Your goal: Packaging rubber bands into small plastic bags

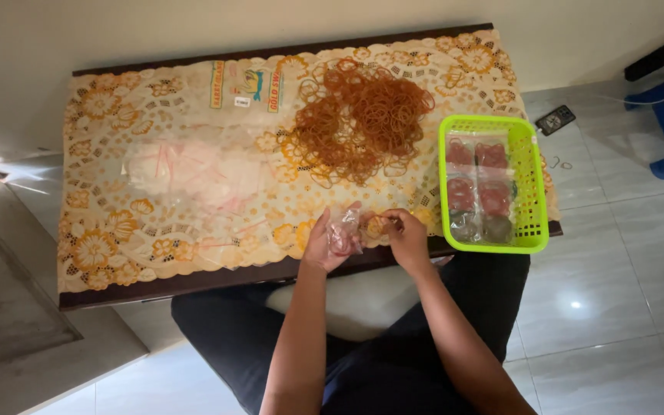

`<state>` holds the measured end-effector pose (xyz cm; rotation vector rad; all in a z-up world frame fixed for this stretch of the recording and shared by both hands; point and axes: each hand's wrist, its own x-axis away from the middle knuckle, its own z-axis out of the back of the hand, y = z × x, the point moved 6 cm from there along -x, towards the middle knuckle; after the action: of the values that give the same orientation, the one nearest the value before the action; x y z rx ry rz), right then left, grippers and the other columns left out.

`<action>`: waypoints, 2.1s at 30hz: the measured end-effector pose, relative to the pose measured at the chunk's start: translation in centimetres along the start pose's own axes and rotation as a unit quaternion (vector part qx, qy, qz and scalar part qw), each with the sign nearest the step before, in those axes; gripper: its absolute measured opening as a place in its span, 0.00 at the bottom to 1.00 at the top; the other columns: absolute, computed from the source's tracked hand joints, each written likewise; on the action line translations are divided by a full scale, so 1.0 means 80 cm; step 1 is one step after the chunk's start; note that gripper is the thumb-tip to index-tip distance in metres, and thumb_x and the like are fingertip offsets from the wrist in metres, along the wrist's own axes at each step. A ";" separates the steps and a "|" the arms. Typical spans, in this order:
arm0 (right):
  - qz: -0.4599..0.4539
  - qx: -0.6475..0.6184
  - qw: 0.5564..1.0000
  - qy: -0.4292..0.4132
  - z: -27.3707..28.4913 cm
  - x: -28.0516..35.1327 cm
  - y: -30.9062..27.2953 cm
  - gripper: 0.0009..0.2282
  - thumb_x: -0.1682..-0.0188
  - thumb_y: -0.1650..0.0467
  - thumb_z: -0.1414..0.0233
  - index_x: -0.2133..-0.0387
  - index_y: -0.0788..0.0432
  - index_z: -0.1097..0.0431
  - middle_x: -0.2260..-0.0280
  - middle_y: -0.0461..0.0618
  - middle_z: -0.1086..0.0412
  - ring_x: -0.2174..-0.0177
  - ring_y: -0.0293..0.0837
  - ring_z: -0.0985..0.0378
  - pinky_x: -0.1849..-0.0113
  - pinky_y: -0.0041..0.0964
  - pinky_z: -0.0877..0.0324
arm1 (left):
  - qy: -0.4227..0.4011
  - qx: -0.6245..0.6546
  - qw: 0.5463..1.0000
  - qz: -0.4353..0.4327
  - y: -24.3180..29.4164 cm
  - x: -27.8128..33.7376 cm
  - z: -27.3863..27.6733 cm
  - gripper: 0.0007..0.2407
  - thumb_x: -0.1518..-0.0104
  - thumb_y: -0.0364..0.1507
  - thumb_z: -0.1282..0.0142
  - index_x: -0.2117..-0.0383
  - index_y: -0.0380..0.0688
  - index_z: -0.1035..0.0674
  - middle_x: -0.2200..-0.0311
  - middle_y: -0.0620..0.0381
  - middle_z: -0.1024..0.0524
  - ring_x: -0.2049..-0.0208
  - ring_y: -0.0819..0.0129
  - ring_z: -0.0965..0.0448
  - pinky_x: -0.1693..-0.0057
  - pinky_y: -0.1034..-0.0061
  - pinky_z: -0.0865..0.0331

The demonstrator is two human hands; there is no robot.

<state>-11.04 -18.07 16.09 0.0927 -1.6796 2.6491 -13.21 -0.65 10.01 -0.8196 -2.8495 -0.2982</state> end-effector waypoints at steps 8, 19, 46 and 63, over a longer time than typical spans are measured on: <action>0.062 0.044 0.997 0.024 -0.003 0.005 -0.025 0.06 0.45 0.71 0.42 0.59 0.60 0.21 0.66 0.56 0.22 0.77 0.44 0.24 0.74 0.38 0.27 | -0.010 -0.041 0.998 0.038 -0.002 0.004 -0.003 0.36 0.42 0.57 0.56 0.31 0.47 0.37 0.75 0.55 0.25 0.74 0.63 0.24 0.53 0.56 0.23; -0.159 -0.435 0.883 -0.082 -0.008 0.002 0.017 0.16 0.44 0.75 0.49 0.42 0.64 0.35 0.74 0.37 0.37 0.82 0.30 0.33 0.81 0.20 0.40 | -0.024 -0.032 0.999 0.030 -0.002 0.004 -0.017 0.34 0.40 0.56 0.56 0.32 0.50 0.36 0.64 0.49 0.23 0.74 0.64 0.25 0.55 0.57 0.22; -0.203 -0.171 0.918 -0.294 -0.044 0.019 0.034 0.08 0.55 0.73 0.37 0.67 0.70 0.20 0.79 0.54 0.23 0.94 0.29 0.44 0.88 0.22 0.51 | -0.016 -0.049 0.998 0.030 -0.006 0.005 -0.023 0.38 0.41 0.58 0.57 0.29 0.48 0.42 0.62 0.42 0.21 0.74 0.65 0.23 0.61 0.68 0.25; -0.127 -0.413 0.898 -0.079 0.006 -0.023 0.061 0.02 0.48 0.77 0.44 0.67 0.60 0.26 0.77 0.54 0.28 0.89 0.35 0.40 0.84 0.24 0.47 | -0.015 0.051 0.997 0.058 -0.001 -0.001 -0.016 0.39 0.49 0.57 0.56 0.32 0.45 0.37 0.48 0.37 0.23 0.56 0.38 0.19 0.53 0.41 0.23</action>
<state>-9.34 -20.51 11.75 0.4823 -2.4713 1.6008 -13.05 -1.07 11.19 -0.9724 -2.8041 -0.1260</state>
